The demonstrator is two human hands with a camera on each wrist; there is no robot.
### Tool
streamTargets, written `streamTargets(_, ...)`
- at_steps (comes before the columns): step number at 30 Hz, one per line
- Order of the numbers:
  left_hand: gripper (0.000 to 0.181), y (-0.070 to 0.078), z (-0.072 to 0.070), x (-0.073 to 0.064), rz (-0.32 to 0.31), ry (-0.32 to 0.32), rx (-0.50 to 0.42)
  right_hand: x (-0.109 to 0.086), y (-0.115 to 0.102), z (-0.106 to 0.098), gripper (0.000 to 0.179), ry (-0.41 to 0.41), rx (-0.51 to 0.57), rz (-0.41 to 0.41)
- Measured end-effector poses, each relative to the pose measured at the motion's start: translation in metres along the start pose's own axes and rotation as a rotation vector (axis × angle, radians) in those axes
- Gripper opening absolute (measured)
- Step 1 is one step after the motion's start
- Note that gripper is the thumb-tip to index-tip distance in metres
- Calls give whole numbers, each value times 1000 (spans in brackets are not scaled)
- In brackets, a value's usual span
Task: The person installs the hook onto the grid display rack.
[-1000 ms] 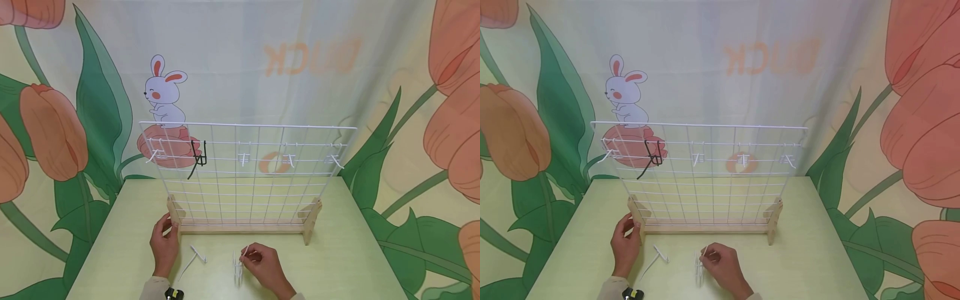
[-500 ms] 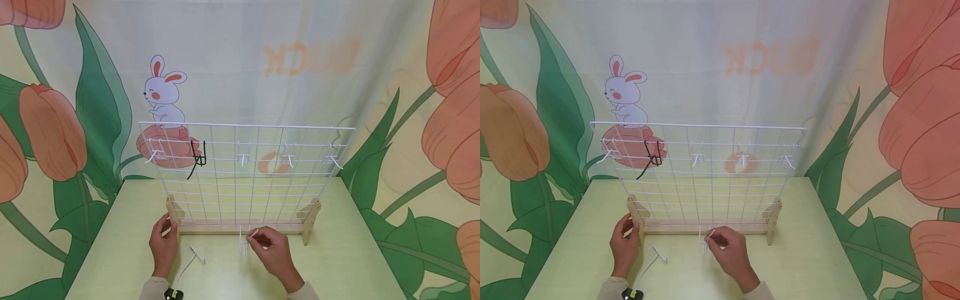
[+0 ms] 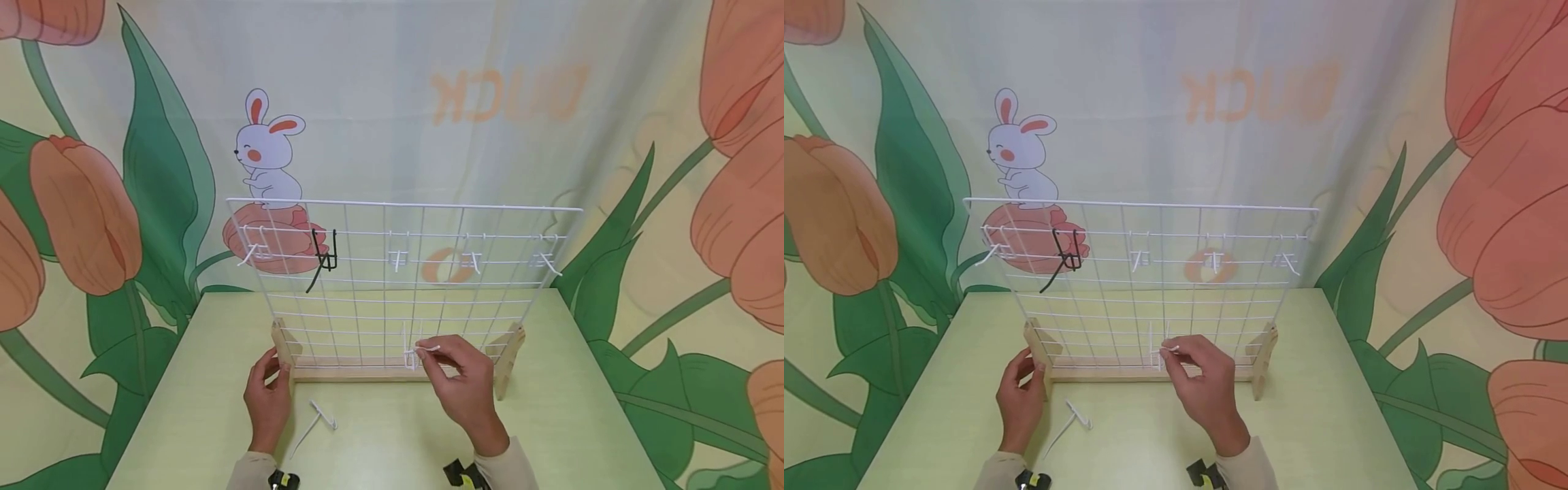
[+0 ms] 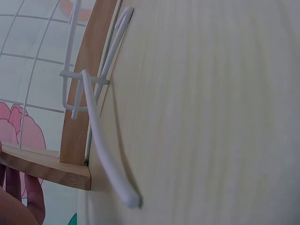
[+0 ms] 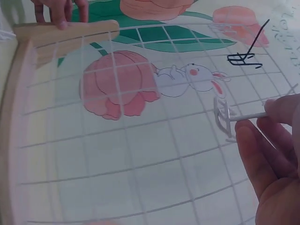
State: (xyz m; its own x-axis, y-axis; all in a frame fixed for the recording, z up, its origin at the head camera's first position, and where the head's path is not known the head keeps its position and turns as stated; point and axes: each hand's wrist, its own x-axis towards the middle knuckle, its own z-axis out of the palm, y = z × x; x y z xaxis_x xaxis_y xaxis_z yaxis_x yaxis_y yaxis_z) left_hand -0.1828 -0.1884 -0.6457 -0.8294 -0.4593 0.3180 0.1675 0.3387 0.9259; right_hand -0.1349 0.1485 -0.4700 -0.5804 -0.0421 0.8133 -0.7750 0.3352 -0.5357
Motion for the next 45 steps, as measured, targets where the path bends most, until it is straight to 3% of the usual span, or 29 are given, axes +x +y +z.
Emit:
streamTargets(8, 41, 0, 1, 0, -13, 0, 2, 33, -5, -12, 31, 81, -30, -146)
streamTargets(16, 41, 2, 2, 0, 2, 17, -15, 49, -4, -18, 12, 123, -100, -247)
streamTargets(22, 40, 2, 1, 0, 9, 10, -19, 56, 3, -19, 15, 159, -176, -308)
streamTargets(28, 42, -1, 2, 0, -7, 3, -8, 60, 10, -17, 10, 154, -231, -314)
streamTargets(45, 42, 1, 1, -1, -29, -3, 7, 48, 24, -12, 26, 122, -244, -285)
